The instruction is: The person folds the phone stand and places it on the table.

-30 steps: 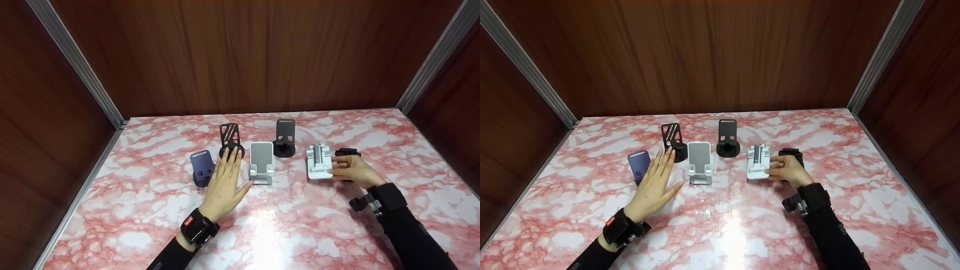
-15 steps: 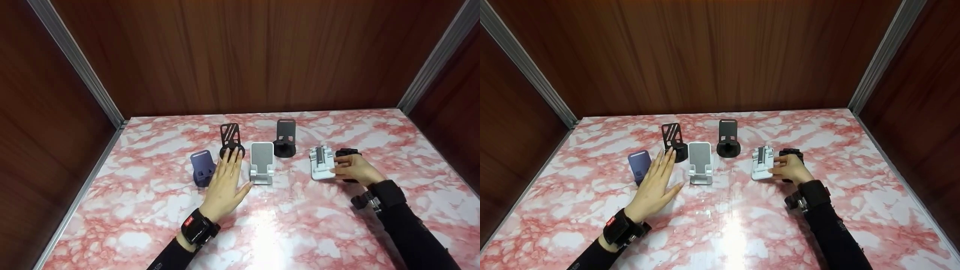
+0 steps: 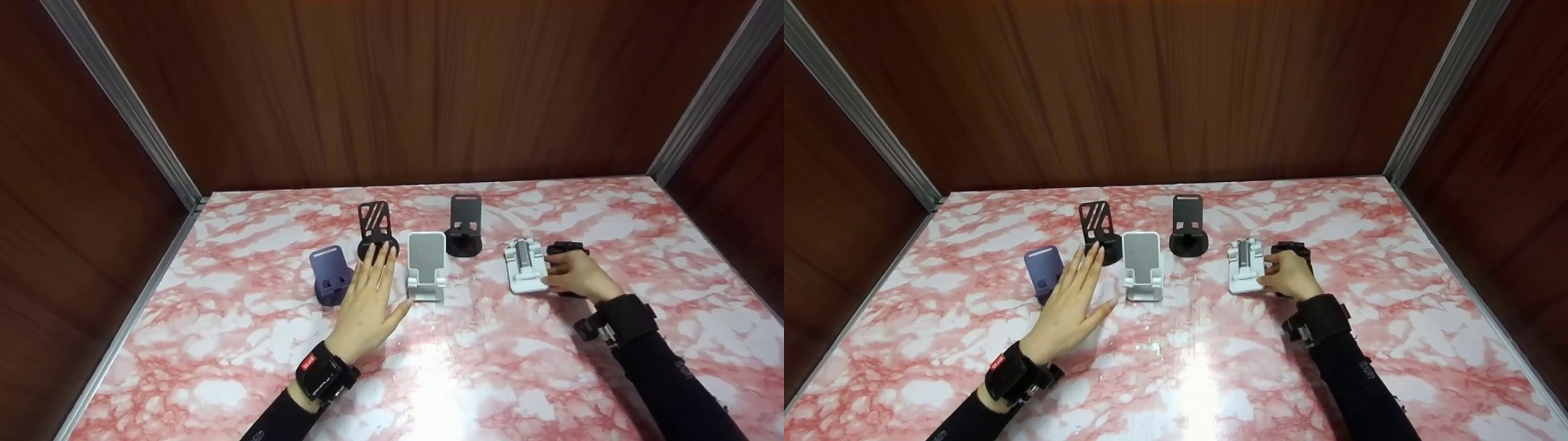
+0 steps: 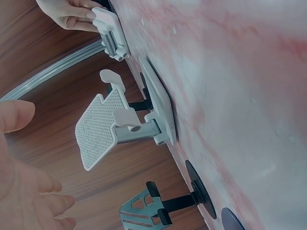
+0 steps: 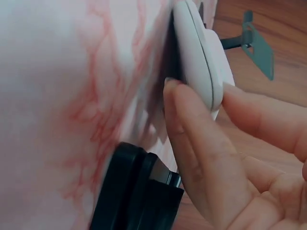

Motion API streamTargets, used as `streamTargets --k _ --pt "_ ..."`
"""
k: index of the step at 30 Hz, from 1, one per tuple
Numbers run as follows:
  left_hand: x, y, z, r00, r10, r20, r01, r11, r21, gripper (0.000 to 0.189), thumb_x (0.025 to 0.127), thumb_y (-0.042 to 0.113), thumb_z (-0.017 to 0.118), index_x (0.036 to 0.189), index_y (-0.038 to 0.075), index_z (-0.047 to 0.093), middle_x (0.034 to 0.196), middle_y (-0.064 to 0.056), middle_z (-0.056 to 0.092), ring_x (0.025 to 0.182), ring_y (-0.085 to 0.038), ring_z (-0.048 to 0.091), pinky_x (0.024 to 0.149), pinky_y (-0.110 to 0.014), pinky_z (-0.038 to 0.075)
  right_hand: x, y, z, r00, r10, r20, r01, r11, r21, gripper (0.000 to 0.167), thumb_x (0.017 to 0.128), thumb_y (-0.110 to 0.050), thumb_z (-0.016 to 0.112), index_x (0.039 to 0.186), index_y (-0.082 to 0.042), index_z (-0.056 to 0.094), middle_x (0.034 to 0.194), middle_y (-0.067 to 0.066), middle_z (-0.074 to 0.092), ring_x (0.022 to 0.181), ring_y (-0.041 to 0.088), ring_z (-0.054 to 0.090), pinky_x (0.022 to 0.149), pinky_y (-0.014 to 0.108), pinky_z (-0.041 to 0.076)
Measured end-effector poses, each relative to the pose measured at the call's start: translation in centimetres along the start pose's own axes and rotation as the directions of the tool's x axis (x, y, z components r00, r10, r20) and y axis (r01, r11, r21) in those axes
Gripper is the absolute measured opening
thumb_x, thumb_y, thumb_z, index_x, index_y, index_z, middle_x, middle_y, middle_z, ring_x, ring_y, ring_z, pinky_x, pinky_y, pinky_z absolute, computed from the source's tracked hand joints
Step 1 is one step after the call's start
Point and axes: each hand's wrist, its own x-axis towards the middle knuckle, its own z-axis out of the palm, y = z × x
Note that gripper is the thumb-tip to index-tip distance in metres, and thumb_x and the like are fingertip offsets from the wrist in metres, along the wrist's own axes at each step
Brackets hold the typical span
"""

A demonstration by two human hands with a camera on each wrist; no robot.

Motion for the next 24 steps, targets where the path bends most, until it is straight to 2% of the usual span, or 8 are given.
streamTargets --k 4,7,9,12,14,16,18,24 --pt "-0.1 0.0 0.1 1.0 -0.002 0.002 0.002 1.0 0.003 0.081 0.093 0.056 0.036 0.149 0.009 0.002 0.157 -0.003 -0.005 0.145 -0.022 -0.007 0.119 -0.042 0.003 -0.2 -0.2 0.5 0.999 -0.016 -0.029 0.013 0.996 -0.09 0.057 0.09 -0.003 0.055 0.135 0.019 0.028 0.123 0.042 0.044 0.11 0.044 0.054 0.079 0.033 0.057" --pt "0.0 0.0 0.1 1.0 0.0 -0.003 0.0 1.0 0.005 0.081 0.093 0.055 0.036 0.149 0.008 0.002 0.157 -0.004 -0.004 0.145 -0.023 -0.007 0.119 -0.043 0.003 -0.3 -0.4 0.9 0.996 -0.052 -0.074 0.037 0.981 -0.188 0.054 0.088 -0.001 0.055 0.132 0.02 0.032 0.119 0.042 0.049 0.106 0.045 0.056 0.075 0.034 0.058" --pt "0.0 0.0 0.1 1.0 0.001 -0.007 -0.001 1.0 0.005 0.081 0.093 0.055 0.037 0.149 0.008 0.003 0.157 -0.005 -0.002 0.145 -0.023 -0.006 0.119 -0.043 0.003 -0.3 -0.6 1.2 0.988 -0.102 -0.116 0.066 0.958 -0.28 0.048 0.085 0.001 0.056 0.127 0.019 0.041 0.11 0.039 0.056 0.098 0.043 0.06 0.068 0.034 0.058" --pt "0.0 0.0 0.1 1.0 0.002 -0.009 -0.002 1.0 0.005 0.081 0.093 0.055 0.038 0.149 0.008 0.004 0.157 -0.007 0.001 0.145 -0.023 -0.006 0.119 -0.042 0.004 -0.1 -0.8 1.6 0.969 -0.181 -0.17 0.091 0.896 -0.435 0.02 0.081 0.003 0.057 0.099 0.01 0.06 0.083 0.025 0.063 0.074 0.032 0.062 0.055 0.029 0.049" --pt "0.0 0.0 0.1 1.0 0.006 -0.018 -0.006 1.0 0.007 0.081 0.092 0.054 0.039 0.149 0.007 0.005 0.157 -0.009 0.004 0.145 -0.024 -0.005 0.119 -0.043 0.005 0.0 -1.0 1.9 0.953 -0.229 -0.199 0.099 0.855 -0.508 0.002 0.077 0.005 0.058 0.076 0.003 0.056 0.066 0.013 0.057 0.061 0.023 0.054 0.052 0.026 0.038" --pt "0.0 0.0 0.0 1.0 0.008 -0.02 -0.008 1.0 0.008 0.081 0.092 0.054 0.039 0.149 0.007 0.005 0.157 -0.009 0.004 0.145 -0.024 -0.004 0.119 -0.043 0.006 0.1 -1.2 2.1 0.945 -0.246 -0.216 0.092 0.834 -0.545 0.016 0.074 0.005 0.057 0.065 -0.002 0.047 0.06 0.004 0.046 0.057 0.018 0.043 0.052 0.026 0.031" --pt "0.0 0.0 0.0 1.0 0.01 -0.021 -0.01 1.0 0.005 0.081 0.092 0.055 0.038 0.149 0.008 0.004 0.157 -0.008 0.003 0.145 -0.024 -0.005 0.119 -0.044 0.007 0.1 -1.3 2.3 0.94 -0.249 -0.232 0.08 0.825 -0.559 0.017 0.073 0.007 0.056 0.063 -0.003 0.046 0.058 0.003 0.042 0.057 0.019 0.041 0.052 0.027 0.029" --pt "-0.1 0.1 0.0 1.0 0.007 -0.009 -0.007 1.0 -0.012 0.081 0.093 0.056 0.037 0.149 0.008 0.003 0.157 -0.004 -0.002 0.145 -0.024 -0.006 0.119 -0.045 0.007 0.4 -1.4 3.0 0.94 -0.223 -0.259 0.026 0.802 -0.597 0.012 0.074 0.01 0.056 0.066 0.001 0.056 0.064 0.015 0.056 0.066 0.035 0.057 0.053 0.04 0.043"
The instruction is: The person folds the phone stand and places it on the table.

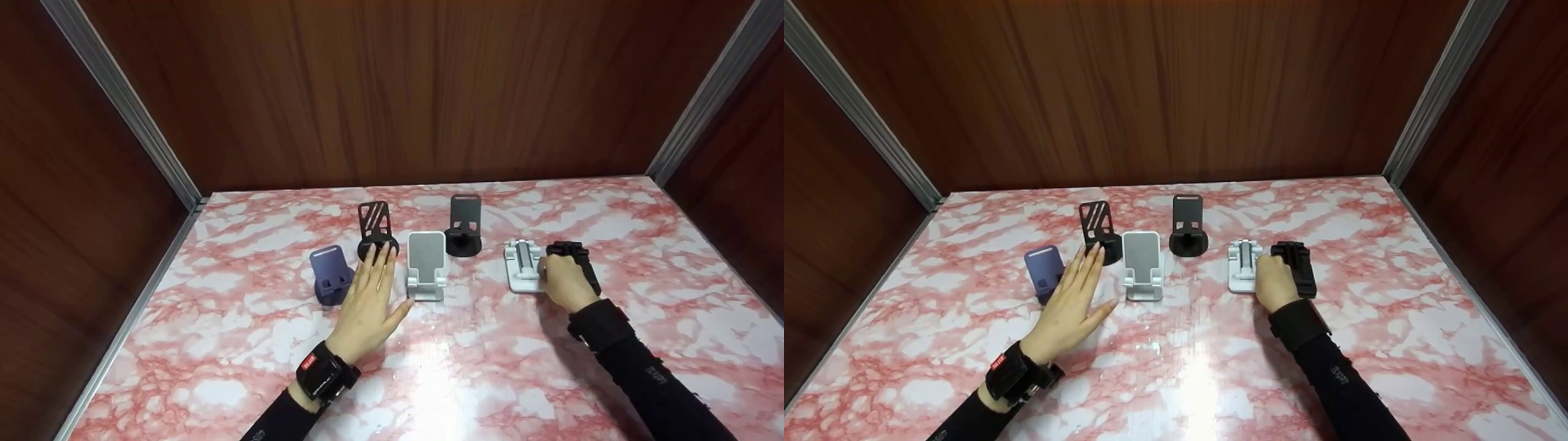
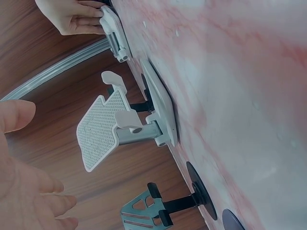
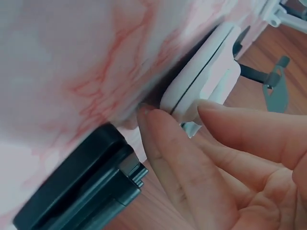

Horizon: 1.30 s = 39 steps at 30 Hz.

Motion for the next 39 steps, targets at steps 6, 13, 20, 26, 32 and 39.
streamTargets --k 6,13,20,26,32,39 --pt "0.0 0.0 0.1 1.0 0.0 -0.003 0.0 1.0 0.001 0.082 0.092 0.053 0.041 0.149 0.008 0.004 0.157 -0.005 -0.002 0.145 -0.024 -0.006 0.118 -0.046 0.01 0.1 -0.4 0.5 0.999 -0.03 -0.033 0.028 0.998 -0.062 0.007 0.074 0.011 0.059 0.07 0.005 0.061 0.072 0.021 0.064 0.071 0.043 0.061 0.058 0.048 0.05" --pt "0.1 0.0 0.2 1.0 0.007 -0.004 -0.007 1.0 0.006 0.082 0.092 0.055 0.039 0.149 0.007 0.005 0.157 -0.005 -0.001 0.145 -0.025 -0.004 0.118 -0.047 0.01 -0.3 -1.1 0.6 0.991 -0.057 -0.117 0.039 0.988 -0.148 0.009 0.081 0.009 0.051 0.079 0.007 0.059 0.071 0.027 0.061 0.064 0.044 0.061 0.05 0.05 0.048" --pt "0.2 -0.1 0.2 1.0 0.003 0.003 -0.003 0.999 0.039 0.081 0.092 0.056 0.037 0.149 0.008 0.004 0.157 -0.004 -0.002 0.145 -0.025 -0.004 0.118 -0.046 0.009 -1.0 -2.3 0.6 0.98 -0.056 -0.189 0.008 0.969 -0.247 0.037 0.084 -0.015 0.065 0.117 0.002 0.059 0.094 0.028 0.065 0.078 0.046 0.061 0.05 0.055 0.048" --pt "0.3 -0.1 0.3 1.0 -0.003 0.011 0.002 0.998 0.061 0.081 0.092 0.055 0.038 0.149 0.009 0.003 0.157 -0.003 -0.004 0.145 -0.024 -0.006 0.118 -0.046 0.008 -1.2 -3.2 0.9 0.994 -0.053 -0.1 0.026 0.967 -0.255 0.059 0.092 -0.03 0.055 0.141 -0.004 0.035 0.142 0.021 0.041 0.13 0.045 0.034 0.088 0.062 0.044" --pt "0.2 -0.2 0.5 1.0 0.0 0.002 0.0 0.998 0.07 0.08 0.092 0.052 0.042 0.149 0.008 0.007 0.157 -0.005 0.0 0.145 -0.025 -0.003 0.119 -0.045 0.007 -1.6 -3.6 1.8 0.989 -0.128 -0.074 0.11 0.973 -0.202 0.063 0.095 -0.036 0.047 0.147 -0.013 0.023 0.153 0.015 0.022 0.14 0.041 0.017 0.106 0.067 0.02" --pt "0.1 0.0 1.2 1.0 0.017 0.02 -0.019 0.996 0.085 0.078 0.092 0.048 0.044 0.149 0.011 0.007 0.157 -0.006 0.001 0.145 -0.03 0.002 0.118 -0.047 0.011 -2.3 -4.1 2.7 0.975 -0.202 -0.092 0.181 0.963 -0.199 0.061 0.095 -0.034 0.048 0.148 -0.018 0.022 0.154 0.011 0.022 0.14 0.039 0.018 0.108 0.066 0.019"
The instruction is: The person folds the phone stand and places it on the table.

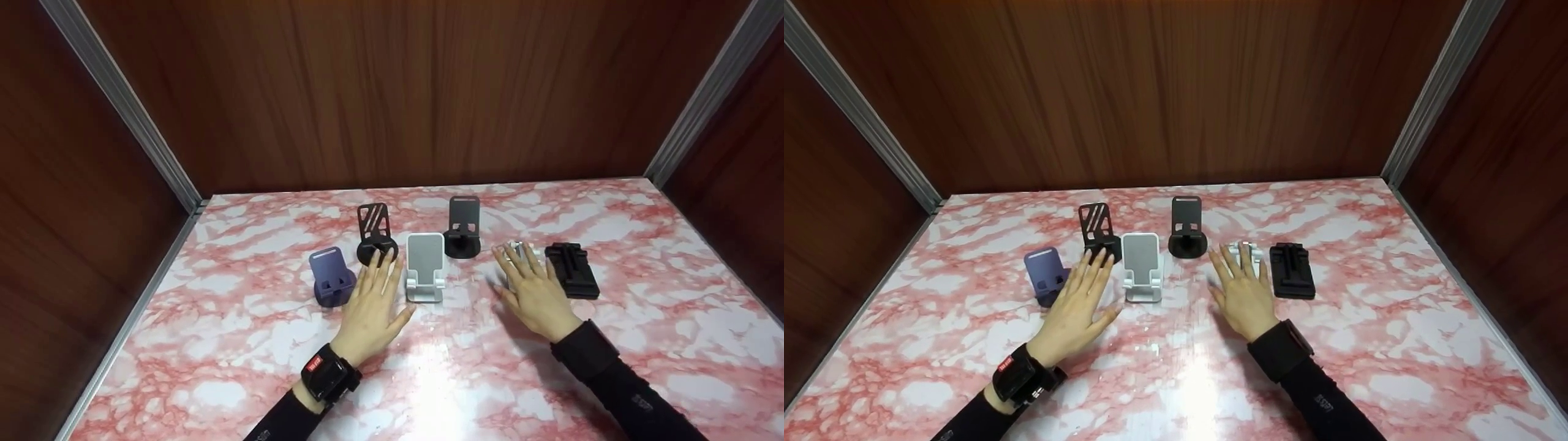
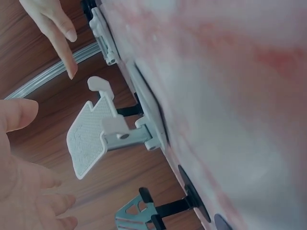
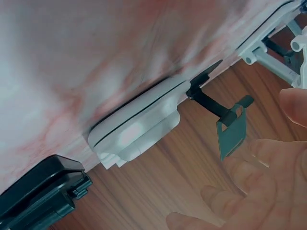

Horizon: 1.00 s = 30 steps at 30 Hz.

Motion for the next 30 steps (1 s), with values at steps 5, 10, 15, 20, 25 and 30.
streamTargets --k 5,10,15,20,25,30 --pt "0.4 0.0 0.5 1.0 0.009 0.015 -0.009 1.0 -0.022 0.079 0.092 0.047 0.046 0.149 0.01 0.006 0.157 -0.008 0.004 0.145 -0.031 0.003 0.117 -0.05 0.013 -0.2 -0.2 0.2 1.0 -0.009 -0.011 0.009 1.0 0.022 0.061 0.094 -0.033 0.049 0.148 -0.02 0.023 0.153 0.011 0.024 0.141 0.038 0.016 0.109 0.066 0.016" --pt "1.2 -0.4 0.5 1.0 -0.009 0.001 0.009 0.997 -0.077 0.079 0.092 0.045 0.047 0.149 0.006 0.009 0.156 -0.013 0.01 0.144 -0.032 0.006 0.117 -0.05 0.011 -0.2 -0.4 0.2 1.0 -0.017 -0.01 0.018 0.999 0.045 0.061 0.094 -0.034 0.049 0.148 -0.022 0.023 0.152 0.013 0.026 0.141 0.039 0.016 0.109 0.066 0.014" --pt "2.2 -0.6 0.3 0.999 -0.042 0.011 0.043 0.984 -0.175 0.079 0.092 0.042 0.049 0.148 0.004 0.009 0.156 -0.013 0.009 0.144 -0.031 0.004 0.118 -0.047 0.006 -0.2 -0.6 0.1 1.0 -0.02 -0.012 0.021 0.999 0.044 0.061 0.094 -0.035 0.049 0.148 -0.021 0.022 0.153 0.012 0.025 0.141 0.039 0.016 0.109 0.066 0.014" --pt "3.3 -0.7 0.1 0.997 -0.072 0.008 0.071 0.965 -0.253 0.078 0.092 0.04 0.049 0.148 0.004 0.009 0.156 -0.013 0.011 0.144 -0.029 0.005 0.119 -0.045 0.007 -0.2 -1.0 -0.1 1.0 -0.005 0.004 0.005 0.998 0.06 0.061 0.095 -0.04 0.045 0.148 -0.022 0.02 0.154 0.01 0.021 0.142 0.038 0.013 0.11 0.065 0.01" --pt "4.2 -0.8 0.0 0.995 -0.102 0.006 0.098 0.931 -0.353 0.075 0.093 0.039 0.048 0.148 0.003 0.011 0.155 -0.016 0.015 0.143 -0.032 0.01 0.117 -0.047 0.014 -0.1 -1.3 -0.2 1.0 0.001 0.001 -0.001 0.999 0.051 0.061 0.096 -0.042 0.043 0.148 -0.024 0.019 0.155 0.007 0.019 0.142 0.037 0.013 0.111 0.063 0.01" --pt "5.0 -1.0 0.1 0.989 -0.141 0.039 0.142 0.864 -0.483 0.073 0.095 0.037 0.046 0.148 0.003 0.01 0.153 -0.021 0.018 0.141 -0.035 0.017 0.117 -0.045 0.016 -0.1 -1.6 -0.2 1.0 0.002 -0.006 -0.002 0.999 0.041 0.06 0.096 -0.044 0.04 0.148 -0.024 0.019 0.155 0.006 0.019 0.142 0.036 0.012 0.112 0.061 0.01"
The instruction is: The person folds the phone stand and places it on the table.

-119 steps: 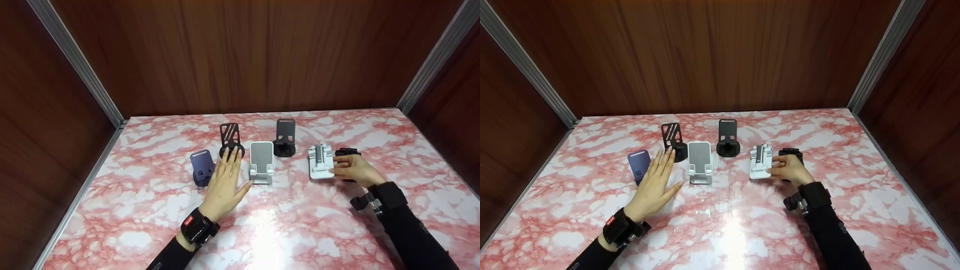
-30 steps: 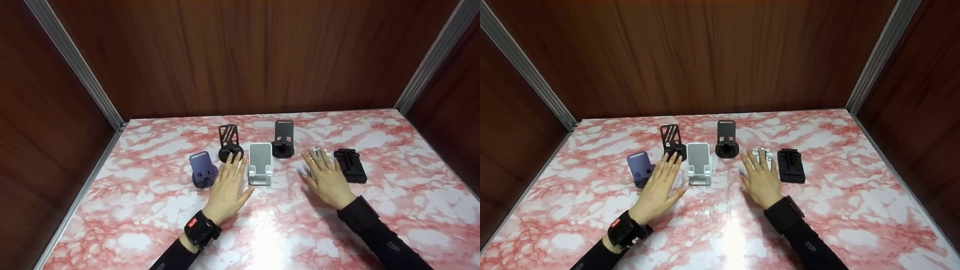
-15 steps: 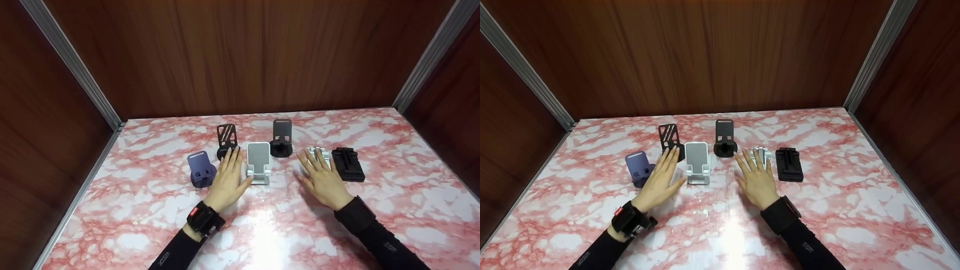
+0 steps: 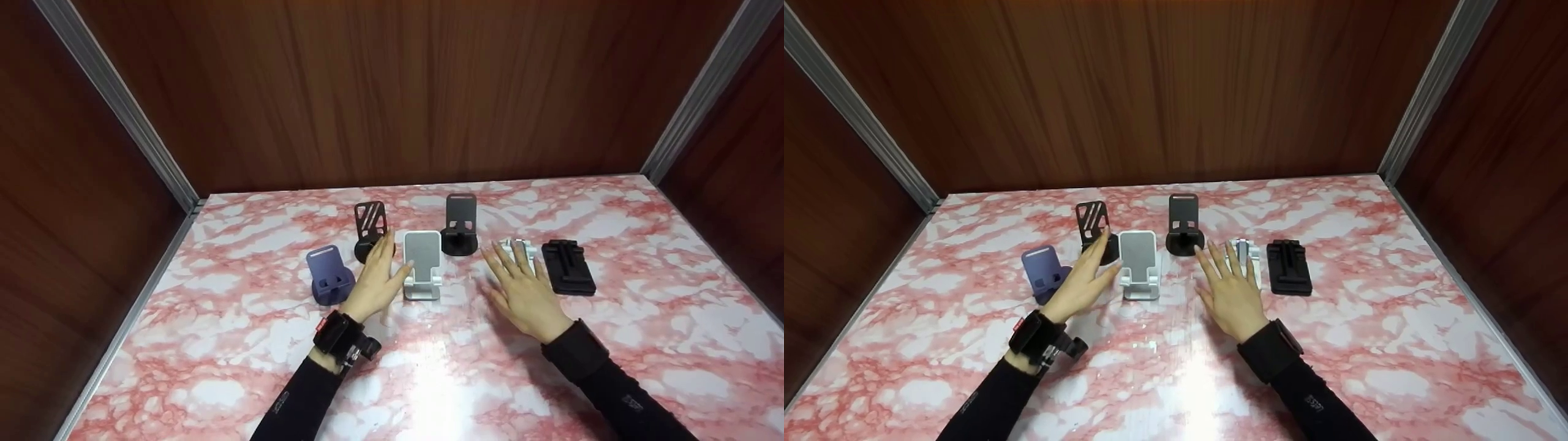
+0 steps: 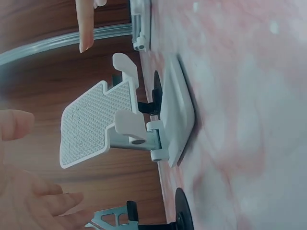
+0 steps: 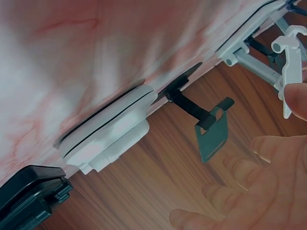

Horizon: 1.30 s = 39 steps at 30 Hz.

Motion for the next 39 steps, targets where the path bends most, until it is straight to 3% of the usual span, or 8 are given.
streamTargets --k 6,11,16,23,27,29,34,39 --pt "0.6 -0.6 0.5 0.997 -0.073 -0.006 0.071 0.984 -0.166 0.068 0.095 0.031 0.048 0.149 0.01 0.012 0.148 -0.018 0.031 0.136 -0.031 0.032 0.114 -0.043 0.026 0.0 -0.2 0.0 1.0 -0.016 0.013 0.017 1.0 -0.017 0.061 0.096 -0.041 0.042 0.149 -0.022 0.017 0.155 0.007 0.018 0.142 0.036 0.012 0.111 0.061 0.015" --pt "0.9 -1.0 0.8 0.996 -0.088 -0.011 0.08 0.951 -0.299 0.064 0.095 0.023 0.05 0.148 0.01 0.018 0.139 -0.021 0.043 0.125 -0.034 0.047 0.105 -0.044 0.04 0.0 -0.3 -0.1 0.999 -0.025 0.023 0.025 1.0 0.003 0.063 0.096 -0.035 0.047 0.149 -0.021 0.016 0.155 0.009 0.017 0.143 0.037 0.01 0.11 0.064 0.017" --pt "1.3 -1.3 1.1 0.996 -0.094 -0.006 0.084 0.916 -0.392 0.057 0.094 0.018 0.05 0.145 0.01 0.026 0.134 -0.018 0.049 0.118 -0.031 0.053 0.101 -0.039 0.045 0.2 -0.3 0.1 1.0 -0.029 0.003 0.029 1.0 0.007 0.062 0.095 -0.033 0.048 0.149 -0.02 0.019 0.155 0.01 0.019 0.142 0.037 0.013 0.109 0.064 0.017" --pt "1.8 -1.5 1.6 0.996 -0.091 -0.019 0.073 0.887 -0.457 0.037 0.093 0.01 0.051 0.129 0.005 0.044 0.12 -0.018 0.058 0.107 -0.029 0.058 0.089 -0.032 0.052 0.3 -0.5 0.0 1.0 -0.029 0.002 0.029 1.0 0.007 0.064 0.094 -0.033 0.05 0.149 -0.018 0.02 0.155 0.009 0.019 0.142 0.036 0.014 0.108 0.064 0.019" --pt "1.8 -1.5 2.1 0.998 -0.052 -0.043 0.025 0.879 -0.475 0.029 0.092 0.008 0.052 0.119 -0.003 0.047 0.114 -0.025 0.059 0.106 -0.033 0.059 0.092 -0.037 0.05 0.3 -0.5 0.0 1.0 -0.028 0.006 0.028 1.0 0.002 0.064 0.094 -0.033 0.049 0.149 -0.019 0.019 0.155 0.009 0.018 0.142 0.036 0.014 0.108 0.064 0.02" --pt "1.5 -0.8 1.9 0.998 -0.045 -0.047 0.016 0.869 -0.495 0.028 0.091 0.004 0.052 0.116 -0.008 0.048 0.113 -0.028 0.058 0.106 -0.037 0.058 0.095 -0.04 0.049 0.3 -0.5 0.1 0.999 -0.035 -0.003 0.035 0.999 -0.004 0.064 0.094 -0.033 0.049 0.149 -0.019 0.019 0.155 0.01 0.019 0.142 0.037 0.015 0.108 0.064 0.02" --pt "0.8 1.1 0.9 0.996 -0.075 -0.053 0.036 0.847 -0.531 0.024 0.089 -0.003 0.052 0.11 -0.015 0.049 0.109 -0.032 0.058 0.103 -0.041 0.057 0.093 -0.043 0.049 0.3 -0.6 0.4 0.998 -0.053 -0.024 0.053 0.999 -0.004 0.063 0.094 -0.032 0.05 0.148 -0.017 0.022 0.154 0.012 0.022 0.14 0.038 0.018 0.109 0.064 0.02" --pt "1.1 0.0 1.8 0.992 -0.11 -0.066 0.053 0.819 -0.571 0.021 0.089 -0.002 0.054 0.105 -0.014 0.05 0.104 -0.03 0.059 0.099 -0.037 0.059 0.088 -0.037 0.052 0.3 -0.9 0.6 0.998 -0.055 -0.019 0.055 0.998 0.009 0.062 0.094 -0.031 0.051 0.148 -0.015 0.023 0.153 0.012 0.022 0.14 0.038 0.019 0.11 0.063 0.018"
